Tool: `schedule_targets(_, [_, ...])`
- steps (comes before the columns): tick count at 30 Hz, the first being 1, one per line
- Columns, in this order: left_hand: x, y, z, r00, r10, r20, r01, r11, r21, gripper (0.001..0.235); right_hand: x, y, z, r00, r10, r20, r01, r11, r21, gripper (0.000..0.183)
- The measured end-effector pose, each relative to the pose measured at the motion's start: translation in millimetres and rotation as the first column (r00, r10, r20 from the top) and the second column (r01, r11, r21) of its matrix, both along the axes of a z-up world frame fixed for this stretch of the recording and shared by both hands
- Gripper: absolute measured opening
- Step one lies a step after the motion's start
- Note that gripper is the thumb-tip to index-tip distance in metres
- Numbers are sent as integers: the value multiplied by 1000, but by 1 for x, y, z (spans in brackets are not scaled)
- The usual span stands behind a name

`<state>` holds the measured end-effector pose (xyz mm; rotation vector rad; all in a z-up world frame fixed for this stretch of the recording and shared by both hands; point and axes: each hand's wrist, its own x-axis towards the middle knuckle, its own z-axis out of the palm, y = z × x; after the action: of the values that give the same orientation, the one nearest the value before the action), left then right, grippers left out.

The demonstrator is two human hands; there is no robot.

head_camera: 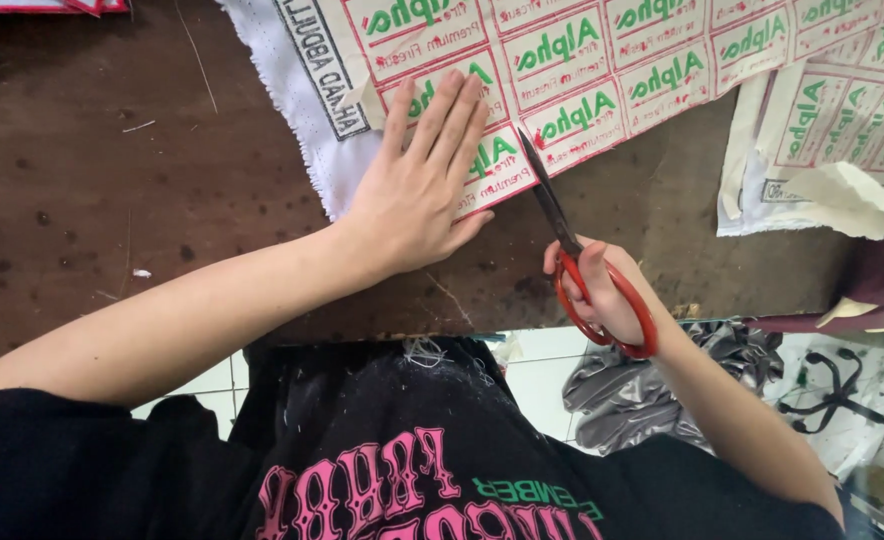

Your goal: Cutting sheets of printed fabric labels into individual pieces using scissors

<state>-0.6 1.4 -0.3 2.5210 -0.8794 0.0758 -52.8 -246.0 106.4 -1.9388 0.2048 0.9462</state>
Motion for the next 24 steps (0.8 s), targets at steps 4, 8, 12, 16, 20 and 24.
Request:
schedule_targets(4, [-1,0,1,1000,-1,10,1,1000,15,98,4,-2,3,996,82,23,-81,996,-43,79])
schedule_targets(8, [-3,-1,2,1000,-15,-14,15,1000,-11,96,13,-1,4,993,118,5,-118,993,19,84])
schedule_targets(12, [-3,-1,2,1000,-9,-9,9,1000,-13,95,17,6,7,996,92,-22,-91,996,17,90])
schedule_targets(16, [-3,-2,1,999,-9,-47,7,999,-43,96,18,5,4,996,80,-28,-78,995,67,89])
schedule_targets(20, [-3,-2,2,998,-16,-61,12,998,-61,94,16,11,4,997,-10,-79,16,997,82,86])
schedule_targets(24, [-4,-2,-1,999,-3,-34,1,999,-38,95,14,10,-3,999,-4,-43,8,995,100,80])
